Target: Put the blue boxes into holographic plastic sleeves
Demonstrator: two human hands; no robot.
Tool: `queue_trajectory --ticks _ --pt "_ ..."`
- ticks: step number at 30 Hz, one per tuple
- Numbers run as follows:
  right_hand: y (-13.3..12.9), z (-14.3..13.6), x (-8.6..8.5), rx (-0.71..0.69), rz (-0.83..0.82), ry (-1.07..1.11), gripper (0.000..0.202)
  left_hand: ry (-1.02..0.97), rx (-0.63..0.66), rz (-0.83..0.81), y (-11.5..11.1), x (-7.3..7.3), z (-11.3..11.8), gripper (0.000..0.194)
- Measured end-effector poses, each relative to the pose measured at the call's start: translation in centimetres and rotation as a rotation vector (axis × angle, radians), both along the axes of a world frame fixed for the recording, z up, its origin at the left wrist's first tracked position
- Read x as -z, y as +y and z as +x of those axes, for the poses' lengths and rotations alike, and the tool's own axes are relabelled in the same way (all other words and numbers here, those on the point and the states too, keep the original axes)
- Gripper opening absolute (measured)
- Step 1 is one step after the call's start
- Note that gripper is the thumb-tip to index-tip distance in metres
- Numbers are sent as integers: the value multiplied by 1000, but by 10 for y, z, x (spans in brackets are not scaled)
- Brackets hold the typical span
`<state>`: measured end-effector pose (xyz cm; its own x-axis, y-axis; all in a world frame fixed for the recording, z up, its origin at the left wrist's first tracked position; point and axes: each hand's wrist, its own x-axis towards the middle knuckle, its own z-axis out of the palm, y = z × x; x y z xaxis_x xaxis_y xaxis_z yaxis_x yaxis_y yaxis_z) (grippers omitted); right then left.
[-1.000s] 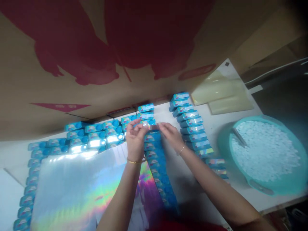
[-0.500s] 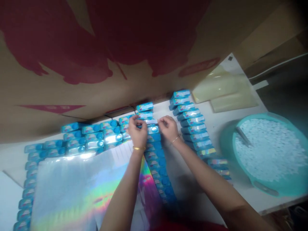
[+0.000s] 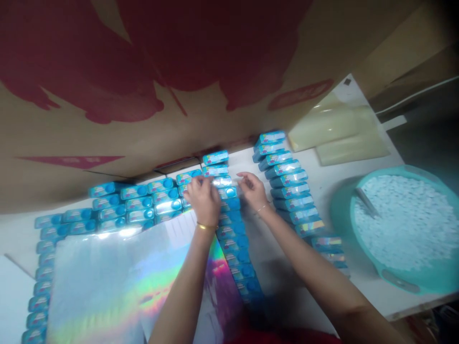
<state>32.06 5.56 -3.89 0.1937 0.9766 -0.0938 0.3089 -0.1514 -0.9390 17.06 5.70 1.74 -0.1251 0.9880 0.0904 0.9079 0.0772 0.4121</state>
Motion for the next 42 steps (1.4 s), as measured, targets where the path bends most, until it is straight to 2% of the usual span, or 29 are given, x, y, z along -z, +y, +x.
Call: queue_trajectory --ticks 2,5,7,9,12,14,15,18,20,23,25,28,31,34,38,42 --pt "-7 0 0 -63 62 -44 31 64 98 -29 -7 0 -1 36" --pt "-14 2 7 -232 84 -154 39 114 203 -66 -15 4 2 43" --pt "-15 6 14 -345 57 -292 42 125 240 -71 -16 5 2 42" --pt "-14 13 15 -389 53 -449 43 95 287 -58 -16 2 -7 39" --pt "-14 14 -3 -247 153 -538 41 9 351 -5 -22 -10 -51 34" --pt "-18 2 -26 -165 248 -493 38 -1 343 17 -33 -19 -95 29" --pt "-22 -10 -37 -168 286 -462 35 15 330 9 -41 -22 -118 27" --pt "-38 -64 -61 -304 368 -414 29 117 302 -44 -65 -20 -174 26" --pt "-48 -105 -66 -432 407 -438 28 152 282 -59 -77 -14 -192 24" --pt "-57 -150 -63 -632 397 -516 27 81 259 -71 -84 -11 -195 24" --pt "-57 -163 -63 -735 338 -559 24 -51 282 -121 -85 -16 -192 24" --pt "-53 -162 -69 -795 231 -544 24 -182 333 -118 -86 -27 -191 22" --pt "-46 -154 -73 -823 145 -465 27 -48 396 13 -92 -32 -189 24" --pt "-42 -149 -70 -859 115 -429 28 44 456 100 -102 -26 -180 24" --pt "-44 -148 -65 -827 124 -381 21 -20 342 162 -111 -16 -165 20" --pt "-50 -143 -67 -824 192 -381 23 -249 229 -18 -112 -17 -165 18"
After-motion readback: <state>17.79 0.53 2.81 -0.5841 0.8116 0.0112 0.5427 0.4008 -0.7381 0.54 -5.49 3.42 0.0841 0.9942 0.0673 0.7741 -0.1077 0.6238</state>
